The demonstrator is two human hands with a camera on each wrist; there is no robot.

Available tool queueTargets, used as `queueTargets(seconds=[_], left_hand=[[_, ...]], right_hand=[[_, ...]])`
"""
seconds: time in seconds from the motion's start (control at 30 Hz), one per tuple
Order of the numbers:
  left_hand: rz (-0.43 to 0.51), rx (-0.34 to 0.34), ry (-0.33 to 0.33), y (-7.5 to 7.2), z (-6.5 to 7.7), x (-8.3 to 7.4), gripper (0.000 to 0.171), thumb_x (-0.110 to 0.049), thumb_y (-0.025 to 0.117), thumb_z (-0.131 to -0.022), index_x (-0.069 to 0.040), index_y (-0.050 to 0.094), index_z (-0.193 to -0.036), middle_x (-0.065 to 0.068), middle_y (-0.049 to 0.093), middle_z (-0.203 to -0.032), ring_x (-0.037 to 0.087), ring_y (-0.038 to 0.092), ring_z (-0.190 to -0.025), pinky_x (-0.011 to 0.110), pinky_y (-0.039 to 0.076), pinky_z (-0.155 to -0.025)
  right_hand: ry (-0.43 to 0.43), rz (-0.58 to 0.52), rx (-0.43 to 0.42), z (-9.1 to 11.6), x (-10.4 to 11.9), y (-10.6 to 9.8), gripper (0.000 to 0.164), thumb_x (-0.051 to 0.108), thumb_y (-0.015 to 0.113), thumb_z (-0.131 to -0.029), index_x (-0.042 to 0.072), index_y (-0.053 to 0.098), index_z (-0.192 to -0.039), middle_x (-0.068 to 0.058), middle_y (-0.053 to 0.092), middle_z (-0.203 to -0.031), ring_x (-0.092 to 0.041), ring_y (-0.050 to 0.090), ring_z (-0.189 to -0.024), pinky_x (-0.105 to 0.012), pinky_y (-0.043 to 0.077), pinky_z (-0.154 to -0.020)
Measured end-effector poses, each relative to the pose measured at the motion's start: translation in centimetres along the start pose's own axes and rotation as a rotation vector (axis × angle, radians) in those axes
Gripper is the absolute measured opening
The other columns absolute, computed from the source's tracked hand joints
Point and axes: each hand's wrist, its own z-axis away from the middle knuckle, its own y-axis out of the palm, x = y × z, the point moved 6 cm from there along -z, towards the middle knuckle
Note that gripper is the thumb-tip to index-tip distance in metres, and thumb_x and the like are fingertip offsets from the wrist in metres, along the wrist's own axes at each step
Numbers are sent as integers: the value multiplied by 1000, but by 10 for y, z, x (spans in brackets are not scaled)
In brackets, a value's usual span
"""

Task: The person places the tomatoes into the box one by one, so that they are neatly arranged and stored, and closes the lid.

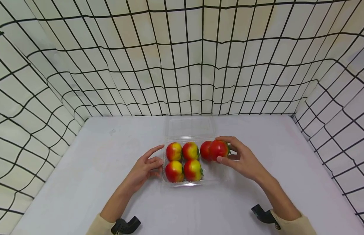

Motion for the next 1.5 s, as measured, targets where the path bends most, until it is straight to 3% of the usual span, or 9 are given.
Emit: queueTargets(seconds=[0.43,0.67,0.9,1.07,1.23,1.5], left_hand=[[2,-2,4,0,1,-1,58,-15,64,-103,-26,45,-157,-4,66,-89,14,64,-77,24,62,-72],[-1,-4,-5,0,1,0,59,-16,65,-103,-27,45,-157,-4,66,-89,14,64,-78,24,62,-73],[-3,-6,-3,-1,-1,0,58,-15,64,-103,-27,45,-156,-4,66,-89,14,64,-78,24,62,-73],[-3,-7,-5,-1,0,0,59,-16,66,-102,-27,45,-156,-4,66,-89,14,64,-79,24,62,-73],[-1,-3,-4,-1,0,1,58,-16,65,-103,-27,45,-156,-4,66,-89,14,64,-79,24,62,-73],[7,-4,-5,-1,0,1,59,-17,66,-102,-27,45,-156,-4,66,-89,14,64,-79,25,62,-73]], right_hand=[[12,76,-6,1,5,3,66,22,81,-90,15,51,-148,-10,58,-145,-29,64,-120,-20,58,-94],[12,111,2,1,4,5,63,25,84,-87,20,57,-143,-6,60,-138,-27,65,-119,-21,57,-95],[-47,137,0,2,6,6,58,23,85,-86,22,61,-139,1,62,-132,-8,59,-119,-19,56,-96],[-52,157,5,4,5,8,57,24,85,-86,23,62,-138,2,63,-132,1,55,-118,-24,58,-97],[-57,166,21,6,4,11,55,24,86,-86,25,63,-136,5,64,-129,-2,58,-117,-35,60,-98],[-15,157,51,7,0,19,53,31,85,-86,27,64,-134,2,65,-130,-27,63,-122,-58,59,-97]])
